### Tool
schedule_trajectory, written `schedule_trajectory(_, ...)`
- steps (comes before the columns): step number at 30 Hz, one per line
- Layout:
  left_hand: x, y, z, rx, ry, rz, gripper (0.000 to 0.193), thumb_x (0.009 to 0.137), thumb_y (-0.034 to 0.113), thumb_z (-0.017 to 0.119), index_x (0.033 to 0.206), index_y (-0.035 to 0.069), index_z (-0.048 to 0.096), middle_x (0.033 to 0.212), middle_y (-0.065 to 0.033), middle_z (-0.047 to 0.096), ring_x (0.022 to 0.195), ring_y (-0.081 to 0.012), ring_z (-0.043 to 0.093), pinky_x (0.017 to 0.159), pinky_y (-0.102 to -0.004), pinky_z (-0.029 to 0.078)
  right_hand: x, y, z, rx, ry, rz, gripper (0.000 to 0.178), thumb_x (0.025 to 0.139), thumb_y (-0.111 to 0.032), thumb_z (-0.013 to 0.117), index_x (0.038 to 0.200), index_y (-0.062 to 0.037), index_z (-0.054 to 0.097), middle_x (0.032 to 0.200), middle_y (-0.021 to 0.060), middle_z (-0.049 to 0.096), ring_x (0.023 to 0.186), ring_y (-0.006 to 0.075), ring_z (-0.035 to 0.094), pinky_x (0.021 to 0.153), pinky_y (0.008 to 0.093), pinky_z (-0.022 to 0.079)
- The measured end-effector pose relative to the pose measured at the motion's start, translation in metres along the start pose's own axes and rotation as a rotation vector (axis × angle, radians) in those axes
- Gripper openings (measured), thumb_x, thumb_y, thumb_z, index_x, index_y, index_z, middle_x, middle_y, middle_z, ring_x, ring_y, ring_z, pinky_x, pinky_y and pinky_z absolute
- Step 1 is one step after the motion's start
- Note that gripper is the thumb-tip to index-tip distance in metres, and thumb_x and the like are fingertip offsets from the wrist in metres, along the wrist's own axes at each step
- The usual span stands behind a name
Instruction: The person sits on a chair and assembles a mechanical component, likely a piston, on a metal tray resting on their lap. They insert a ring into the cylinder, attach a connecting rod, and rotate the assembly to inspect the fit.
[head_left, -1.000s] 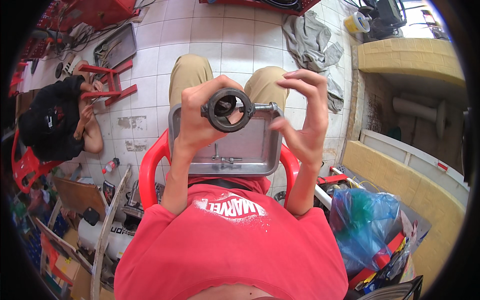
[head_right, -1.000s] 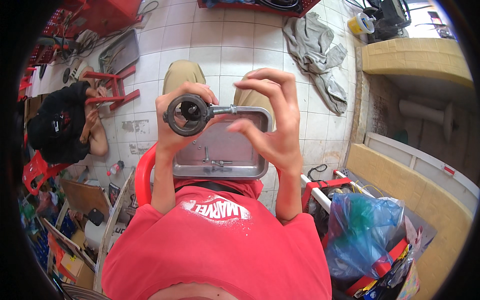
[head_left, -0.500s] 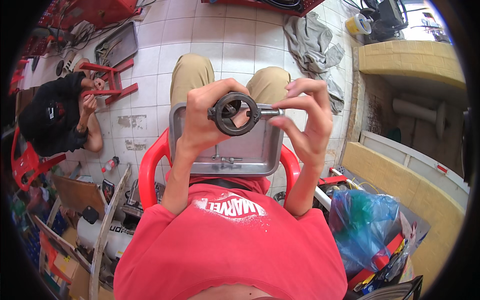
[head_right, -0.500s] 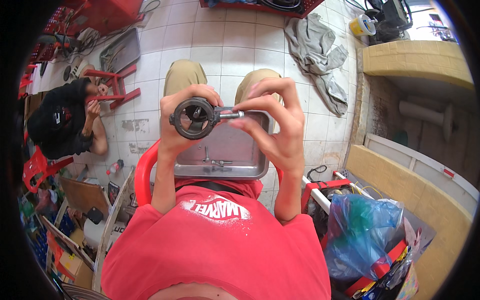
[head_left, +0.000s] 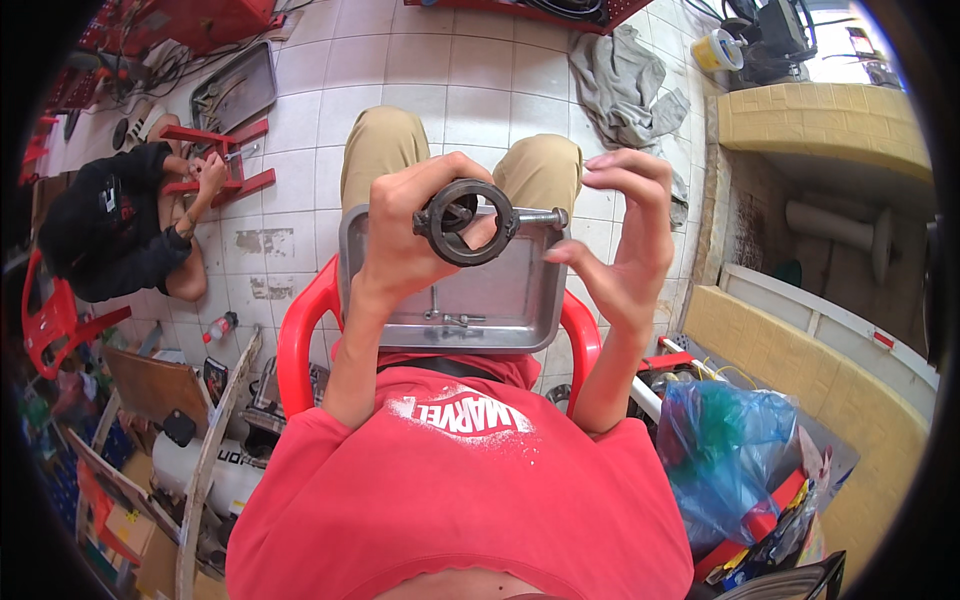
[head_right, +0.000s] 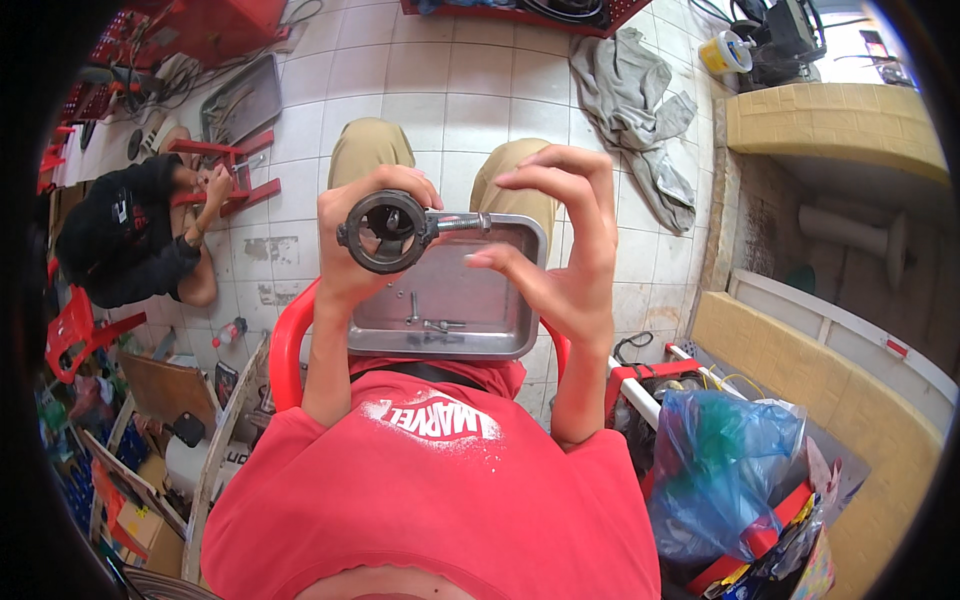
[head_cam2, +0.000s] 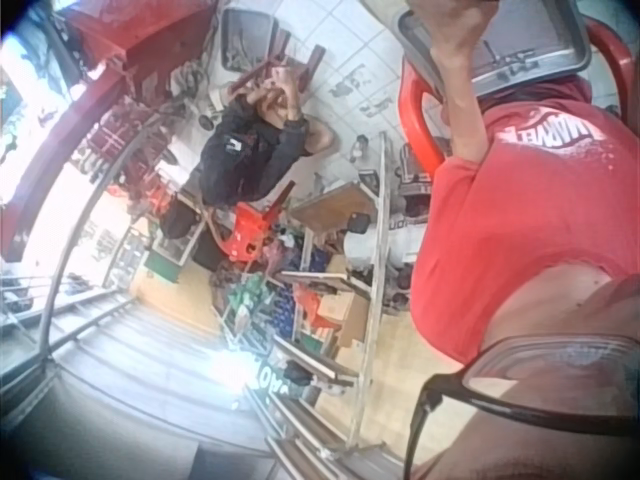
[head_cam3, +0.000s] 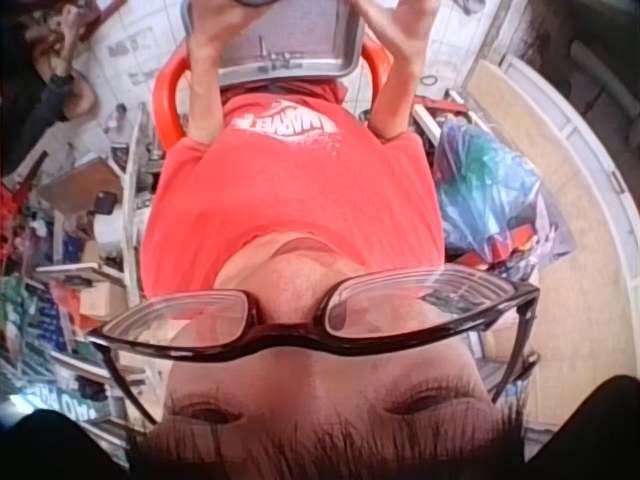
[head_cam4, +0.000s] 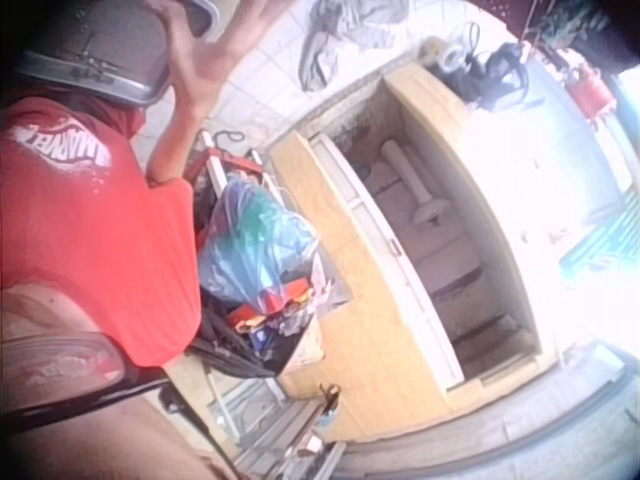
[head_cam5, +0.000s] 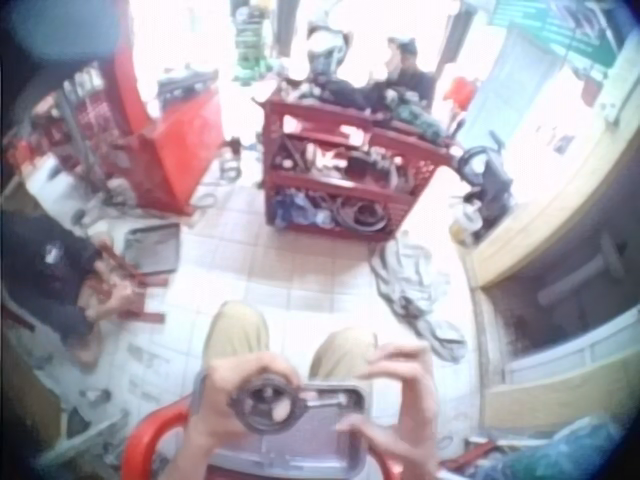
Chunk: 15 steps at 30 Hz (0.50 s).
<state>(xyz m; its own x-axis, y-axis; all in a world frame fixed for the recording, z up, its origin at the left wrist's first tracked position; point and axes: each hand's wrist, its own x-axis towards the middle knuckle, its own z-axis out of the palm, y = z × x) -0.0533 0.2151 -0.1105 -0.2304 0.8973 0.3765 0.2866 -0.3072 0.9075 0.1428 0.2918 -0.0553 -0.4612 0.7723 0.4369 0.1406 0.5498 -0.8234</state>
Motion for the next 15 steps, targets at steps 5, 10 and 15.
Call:
schedule_trajectory(5,0.001,0.004,0.001,0.0,-0.012,0.012,0.022,0.077,0.018,0.079,0.088,0.005,0.066,0.069,-0.0048,0.063,0.06,-0.0161,0.062,0.058,-0.029,0.048,-0.003,0.013,-0.006,-0.131,-0.171,-0.083,0.038,0.068,-0.017,0.091,0.101,-0.0094,0.073,0.113,0.0102,0.055,0.108,0.0254,0.058,0.089,0.0383,0.047)
schedule_trajectory(10,0.001,0.006,-0.005,-0.003,-0.051,-0.049,0.024,0.073,0.006,0.083,0.09,0.003,0.066,0.076,-0.007,0.068,0.068,-0.0164,0.066,0.075,-0.0301,0.053,-0.003,0.01,-0.004,-0.013,-0.029,-0.124,0.046,0.063,-0.01,0.094,0.104,-0.0078,0.072,0.113,0.0114,0.053,0.11,0.0267,0.058,0.09,0.0392,0.048)
schedule_trajectory(15,0.002,0.011,-0.004,0.023,-0.078,-0.063,0.027,0.07,0.0,0.084,0.09,0.003,0.066,0.079,-0.0079,0.071,0.073,-0.0166,0.069,0.085,-0.0311,0.055,-0.001,0.004,-0.005,-0.069,-0.136,-0.002,0.034,0.07,-0.012,0.091,0.098,-0.0049,0.072,0.115,0.0116,0.052,0.11,0.0268,0.057,0.094,0.042,0.048)
